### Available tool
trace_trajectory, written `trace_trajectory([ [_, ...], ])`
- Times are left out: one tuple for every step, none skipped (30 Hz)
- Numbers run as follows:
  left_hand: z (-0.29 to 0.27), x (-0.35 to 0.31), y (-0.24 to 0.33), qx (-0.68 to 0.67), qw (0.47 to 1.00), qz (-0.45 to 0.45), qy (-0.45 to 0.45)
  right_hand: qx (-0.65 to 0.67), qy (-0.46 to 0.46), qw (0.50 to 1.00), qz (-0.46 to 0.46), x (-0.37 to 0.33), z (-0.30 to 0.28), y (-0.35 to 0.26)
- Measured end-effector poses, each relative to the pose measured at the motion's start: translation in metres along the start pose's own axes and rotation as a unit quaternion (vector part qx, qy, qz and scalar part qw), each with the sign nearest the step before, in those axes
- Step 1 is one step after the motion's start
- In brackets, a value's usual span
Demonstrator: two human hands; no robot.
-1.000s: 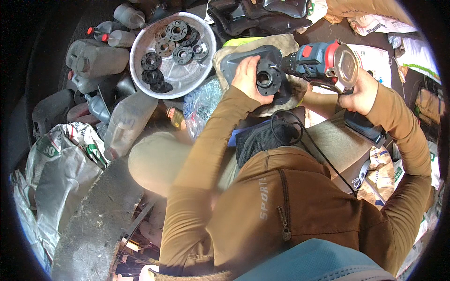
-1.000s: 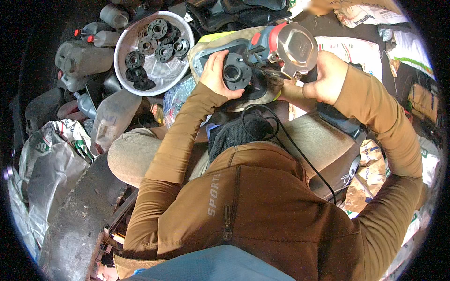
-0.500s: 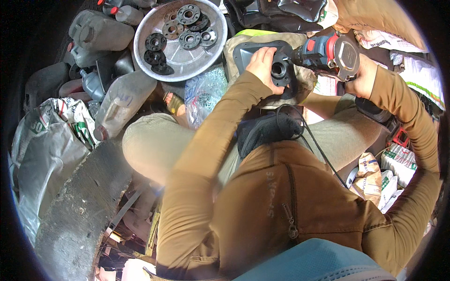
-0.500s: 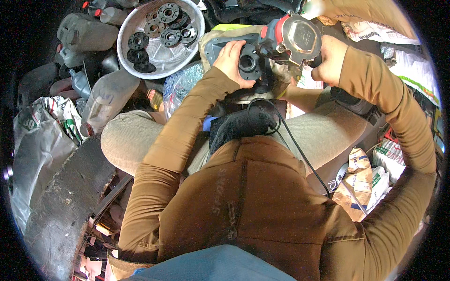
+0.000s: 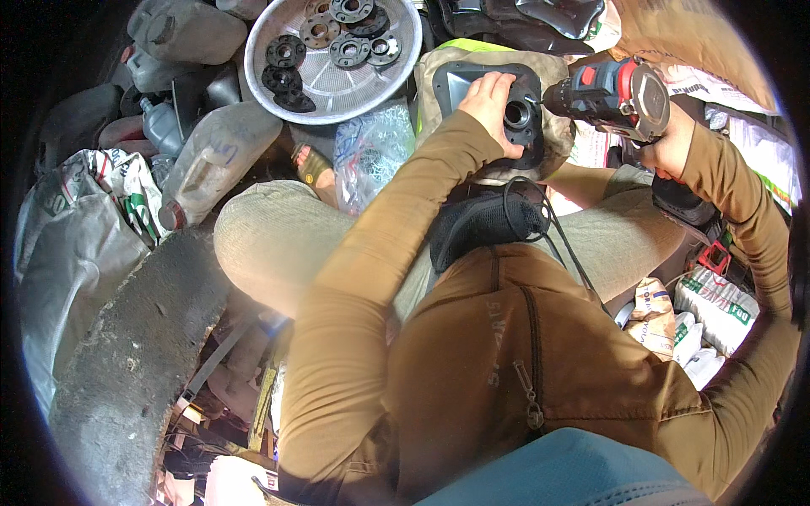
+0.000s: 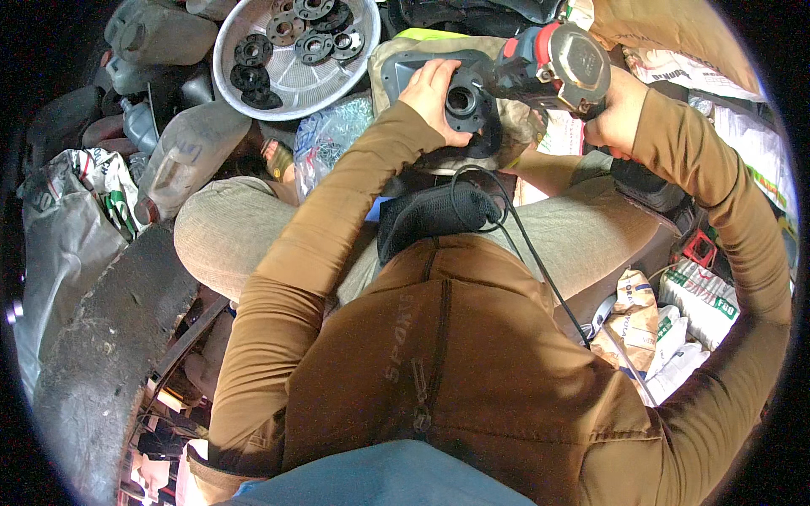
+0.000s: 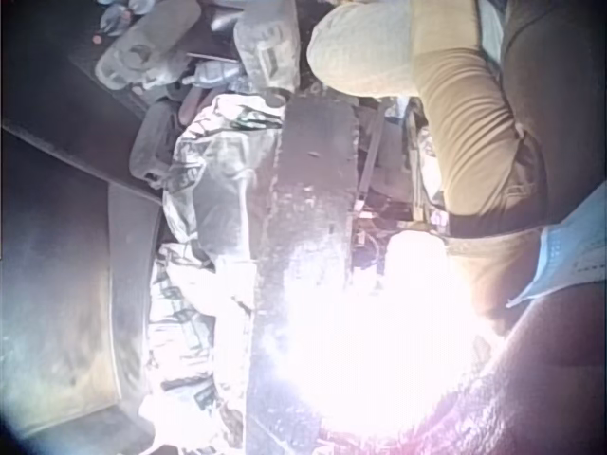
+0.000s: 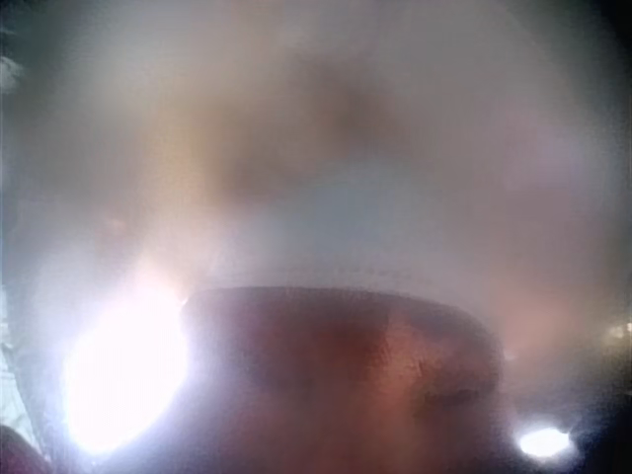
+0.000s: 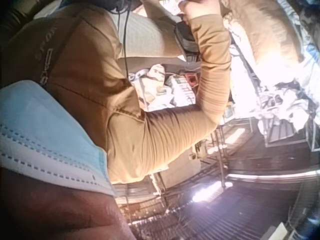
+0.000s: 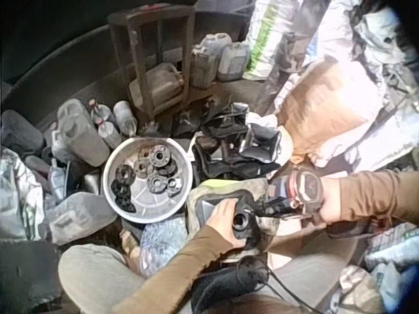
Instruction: The person sits on the floor and uses a cordless drill to fasten circular plastic inserts into larger black plastic housings. They repeatedly pick up a housing, align an insert, drill it in place, and set the finished unit aside.
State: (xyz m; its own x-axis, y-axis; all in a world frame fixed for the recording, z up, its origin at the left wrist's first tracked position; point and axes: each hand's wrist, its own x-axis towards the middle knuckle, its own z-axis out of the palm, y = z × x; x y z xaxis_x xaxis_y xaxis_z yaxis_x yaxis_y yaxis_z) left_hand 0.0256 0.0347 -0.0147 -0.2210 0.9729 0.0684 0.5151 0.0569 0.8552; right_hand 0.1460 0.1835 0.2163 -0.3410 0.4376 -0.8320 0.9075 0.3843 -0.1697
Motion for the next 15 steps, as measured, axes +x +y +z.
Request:
trace_trajectory([
  [0.001, 0.0, 0.0, 0.0, 1.0, 0.0, -0.001, 0.002, -0.02, 1.0, 0.008, 0.001, -0.001, 0.0],
  [0.001, -0.001, 0.0, 0.0, 1.0, 0.0, 0.0, 0.011, -0.014, 1.0, 0.008, 0.0, 0.001, -0.002],
  [0.001, -0.001, 0.0, -0.001, 1.0, 0.003, 0.001, 0.019, -0.005, 1.0, 0.008, -0.005, 0.004, -0.006],
  [0.001, 0.0, 0.0, -0.001, 1.0, 0.006, 0.002, 0.028, 0.003, 1.0, 0.008, -0.007, 0.005, -0.008],
  [0.001, 0.001, 0.0, -0.002, 1.0, 0.007, 0.003, 0.036, 0.006, 0.999, -0.012, -0.005, 0.009, 0.001],
  [0.0, 0.0, 0.0, -0.001, 1.0, 0.004, 0.006, 0.033, 0.009, 0.998, -0.043, -0.001, 0.011, 0.007],
  [0.0, -0.001, 0.0, 0.0, 1.0, 0.002, 0.008, 0.032, 0.013, 0.997, -0.071, 0.002, 0.014, 0.015],
  [-0.001, -0.001, 0.0, -0.001, 1.0, 0.001, 0.005, 0.03, 0.017, 0.994, -0.1, 0.006, 0.016, 0.024],
  [-0.003, -0.001, 0.001, -0.001, 1.0, -0.001, 0.002, 0.027, -0.01, 0.995, -0.09, 0.017, 0.017, 0.039],
  [-0.003, 0.0, 0.001, -0.004, 1.0, 0.0, -0.002, 0.037, 0.016, 0.983, -0.181, 0.019, 0.022, 0.047],
  [-0.002, 0.001, 0.001, -0.003, 1.0, 0.008, 0.002, 0.046, 0.041, 0.961, -0.271, 0.02, 0.027, 0.052],
  [-0.001, 0.0, 0.001, -0.001, 1.0, 0.011, 0.006, 0.068, 0.039, 0.965, -0.249, 0.013, 0.028, 0.049],
  [0.0, -0.001, 0.001, 0.001, 1.0, 0.014, 0.011, 0.088, 0.039, 0.969, -0.229, 0.008, 0.028, 0.046],
  [0.001, -0.002, -0.001, 0.001, 1.0, 0.012, 0.011, 0.108, 0.038, 0.971, -0.21, 0.003, 0.027, 0.041],
  [0.001, -0.001, -0.001, -0.001, 1.0, 0.012, 0.012, 0.11, 0.023, 0.985, -0.134, -0.005, 0.021, 0.035],
])
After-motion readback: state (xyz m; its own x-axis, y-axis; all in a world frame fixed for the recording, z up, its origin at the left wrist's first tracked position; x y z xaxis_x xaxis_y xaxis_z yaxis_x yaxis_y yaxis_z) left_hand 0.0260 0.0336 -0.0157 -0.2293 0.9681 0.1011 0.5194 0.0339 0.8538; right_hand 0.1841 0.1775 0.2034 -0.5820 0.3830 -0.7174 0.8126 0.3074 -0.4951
